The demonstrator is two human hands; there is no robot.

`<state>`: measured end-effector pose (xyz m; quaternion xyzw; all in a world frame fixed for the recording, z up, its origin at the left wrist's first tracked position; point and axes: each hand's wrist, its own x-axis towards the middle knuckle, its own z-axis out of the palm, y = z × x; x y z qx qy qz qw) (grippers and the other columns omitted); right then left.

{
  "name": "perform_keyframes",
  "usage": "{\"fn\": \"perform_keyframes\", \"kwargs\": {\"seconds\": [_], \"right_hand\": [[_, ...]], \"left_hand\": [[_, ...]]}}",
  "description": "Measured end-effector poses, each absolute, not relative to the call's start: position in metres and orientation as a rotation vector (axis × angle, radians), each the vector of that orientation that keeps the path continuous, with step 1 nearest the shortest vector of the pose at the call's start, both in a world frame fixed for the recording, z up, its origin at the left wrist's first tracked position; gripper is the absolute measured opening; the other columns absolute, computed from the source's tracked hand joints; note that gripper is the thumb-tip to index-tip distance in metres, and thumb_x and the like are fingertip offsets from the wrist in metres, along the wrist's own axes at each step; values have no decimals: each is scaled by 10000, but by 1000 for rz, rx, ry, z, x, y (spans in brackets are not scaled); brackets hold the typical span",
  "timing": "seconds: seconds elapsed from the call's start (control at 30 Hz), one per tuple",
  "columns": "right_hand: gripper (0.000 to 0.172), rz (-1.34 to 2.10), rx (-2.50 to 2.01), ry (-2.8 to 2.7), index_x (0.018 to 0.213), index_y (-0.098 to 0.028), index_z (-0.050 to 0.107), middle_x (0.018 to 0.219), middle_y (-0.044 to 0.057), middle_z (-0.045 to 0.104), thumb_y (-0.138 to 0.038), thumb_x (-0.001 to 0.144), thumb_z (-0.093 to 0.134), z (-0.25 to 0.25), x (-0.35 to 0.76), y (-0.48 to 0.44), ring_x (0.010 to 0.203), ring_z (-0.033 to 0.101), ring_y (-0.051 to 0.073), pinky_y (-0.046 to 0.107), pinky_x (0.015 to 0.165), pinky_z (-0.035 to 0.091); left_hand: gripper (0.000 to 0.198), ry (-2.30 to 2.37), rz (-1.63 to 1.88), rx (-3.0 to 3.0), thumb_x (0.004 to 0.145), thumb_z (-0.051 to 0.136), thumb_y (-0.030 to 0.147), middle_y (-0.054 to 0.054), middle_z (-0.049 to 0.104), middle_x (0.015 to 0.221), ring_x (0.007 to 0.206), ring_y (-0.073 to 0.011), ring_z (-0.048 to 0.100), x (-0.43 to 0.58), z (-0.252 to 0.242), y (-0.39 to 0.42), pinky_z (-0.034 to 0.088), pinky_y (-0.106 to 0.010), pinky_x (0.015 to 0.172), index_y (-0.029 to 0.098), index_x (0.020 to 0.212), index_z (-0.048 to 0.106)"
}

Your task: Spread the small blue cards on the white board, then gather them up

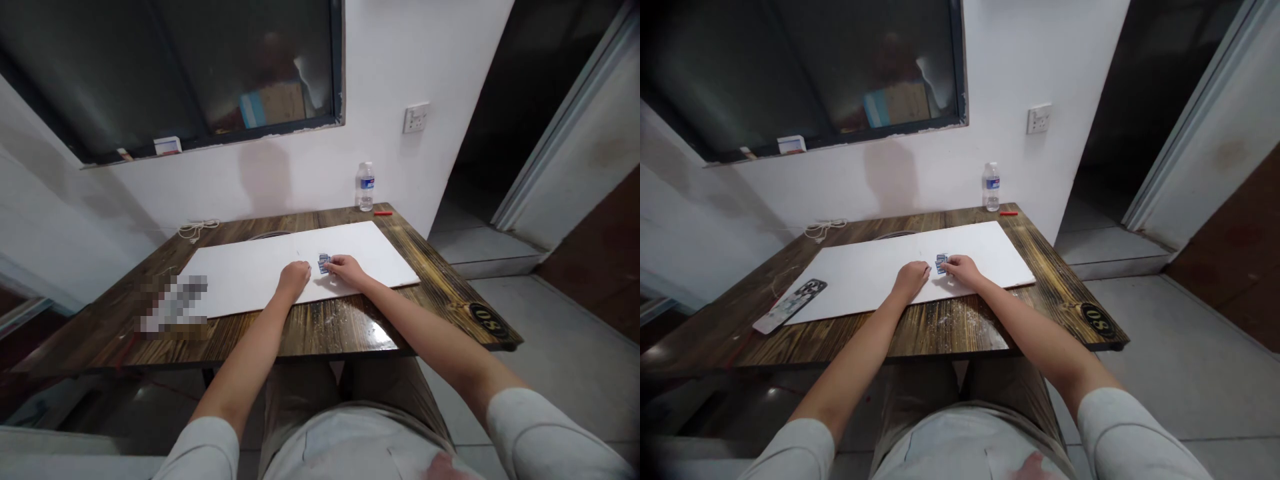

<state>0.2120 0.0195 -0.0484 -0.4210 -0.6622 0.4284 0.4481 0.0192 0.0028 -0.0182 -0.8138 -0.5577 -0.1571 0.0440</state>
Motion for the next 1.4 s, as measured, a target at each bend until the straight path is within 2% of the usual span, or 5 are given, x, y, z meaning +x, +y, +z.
{"fn": "perform_keyframes", "kwargs": {"seconds": [0.63,0.87,1.13,1.27,1.4], "right_hand": [[336,976,-1026,-1783,619,-186,621,552,-19,573,-502,731,639,-47,213,18,553,484,127,248,558,340],[320,908,-1094,-1733,609,-187,572,567,-18,572,-475,742,617,-51,212,21,571,493,135,254,569,338],[170,800,-1248,-1428,734,-201,555,712,0,624,-347,762,472,-53,222,31,694,550,173,281,663,417],[192,625,-1331,-1756,853,-183,631,941,78,686,-275,788,475,-53,226,32,1046,554,260,348,885,430],[442,523,-1361,-2062,1277,-139,558,1409,136,517,-249,866,440,-53,222,31,1411,272,300,452,1130,235]], "left_hand": [[315,-2029,-1860,-2745,711,702,476,-13,648,592,540,-146,611,23,-27,2,496,-272,570,167,742,647],[265,-1992,-1818,-2700,754,665,437,-37,686,682,655,-181,659,21,-30,6,530,-305,640,172,761,645],[354,-1818,-1009,-2650,784,669,291,-101,638,1221,1170,-280,573,23,-32,6,447,-433,1017,201,1124,636],[350,-1705,-885,-2680,797,647,249,-105,634,1226,1215,-305,531,26,-34,6,412,-481,1056,198,1143,632],[304,-1794,-1020,-2618,807,587,162,-101,657,1157,1144,-267,580,24,-34,7,452,-426,1022,184,1105,640]]}}
